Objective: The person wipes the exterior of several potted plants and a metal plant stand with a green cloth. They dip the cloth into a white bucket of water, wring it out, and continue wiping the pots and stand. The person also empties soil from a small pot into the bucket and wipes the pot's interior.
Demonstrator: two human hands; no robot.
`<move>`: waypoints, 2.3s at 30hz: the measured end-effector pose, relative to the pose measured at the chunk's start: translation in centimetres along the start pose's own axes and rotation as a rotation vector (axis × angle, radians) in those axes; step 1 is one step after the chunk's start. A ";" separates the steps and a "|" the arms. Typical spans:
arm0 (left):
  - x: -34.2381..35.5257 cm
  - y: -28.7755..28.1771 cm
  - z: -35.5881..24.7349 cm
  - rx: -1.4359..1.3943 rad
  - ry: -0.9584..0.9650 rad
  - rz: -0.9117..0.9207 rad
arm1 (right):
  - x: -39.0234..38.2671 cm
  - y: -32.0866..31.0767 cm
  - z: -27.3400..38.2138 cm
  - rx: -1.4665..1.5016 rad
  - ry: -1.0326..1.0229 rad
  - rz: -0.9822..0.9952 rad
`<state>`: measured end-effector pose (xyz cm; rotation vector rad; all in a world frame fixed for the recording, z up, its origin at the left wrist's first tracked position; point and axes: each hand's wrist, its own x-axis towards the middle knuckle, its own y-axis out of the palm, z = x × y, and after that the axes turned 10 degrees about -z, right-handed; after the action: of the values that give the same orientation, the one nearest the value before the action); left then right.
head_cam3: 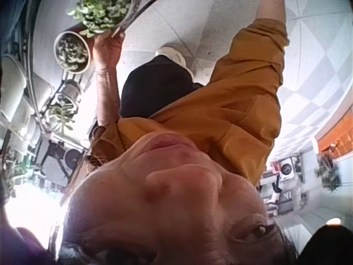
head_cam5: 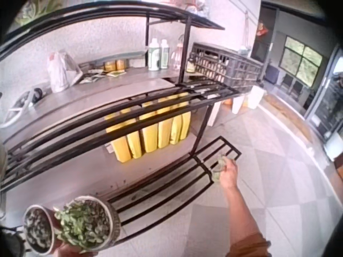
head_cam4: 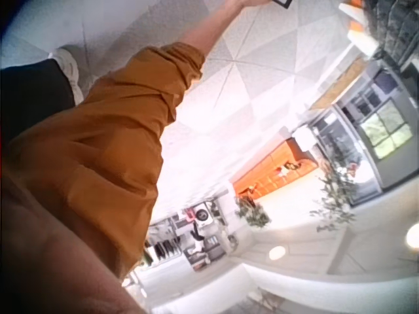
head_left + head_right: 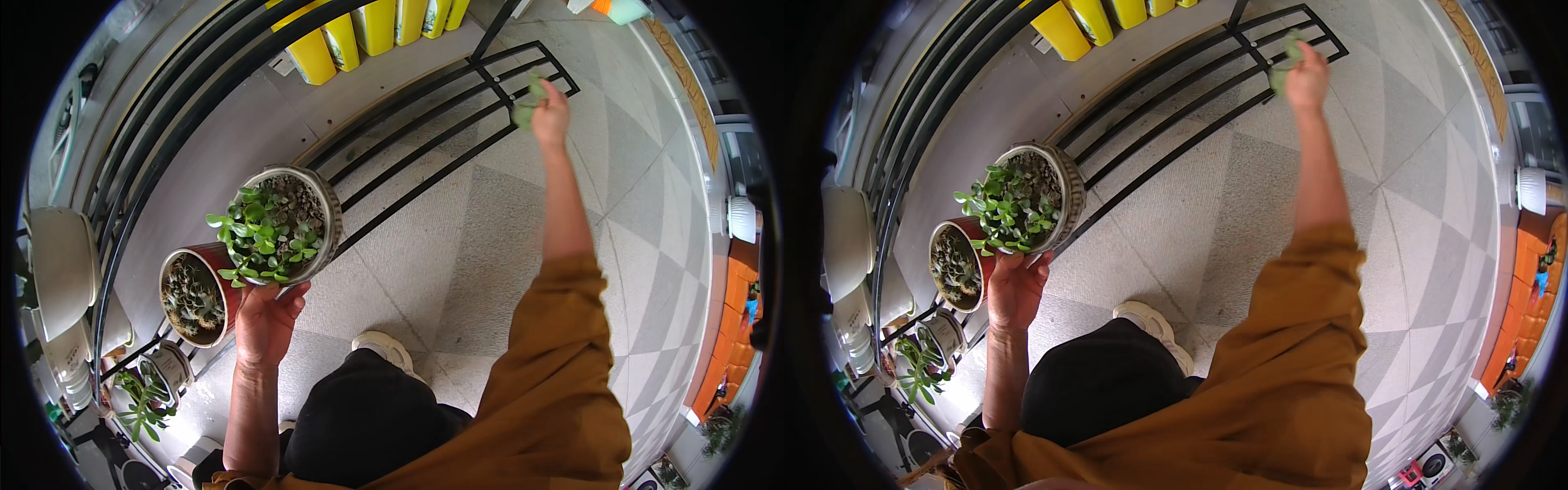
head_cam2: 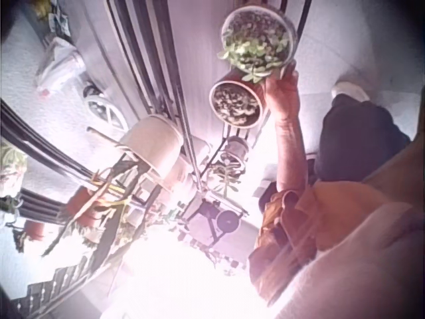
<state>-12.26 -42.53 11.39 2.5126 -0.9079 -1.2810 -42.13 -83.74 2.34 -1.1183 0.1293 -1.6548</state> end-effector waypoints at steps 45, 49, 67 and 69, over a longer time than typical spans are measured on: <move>0.7 0.8 -1.6 0.377 0.074 0.044 | -16.4 2.0 23.6 1.595 0.661 0.573; 0.9 0.7 -1.7 0.419 0.122 0.086 | -18.2 0.2 24.3 1.339 0.368 0.273; 1.6 2.0 -3.6 0.422 0.084 0.056 | -22.2 -0.4 25.9 0.859 -0.027 -0.006; 1.7 2.1 -4.0 0.481 0.091 0.090 | -18.6 0.5 24.5 1.066 0.222 0.283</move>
<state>-9.34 -45.71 13.54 2.8044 -1.4320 -1.0044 -24.79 -58.42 4.42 -0.0969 -0.4015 -1.2814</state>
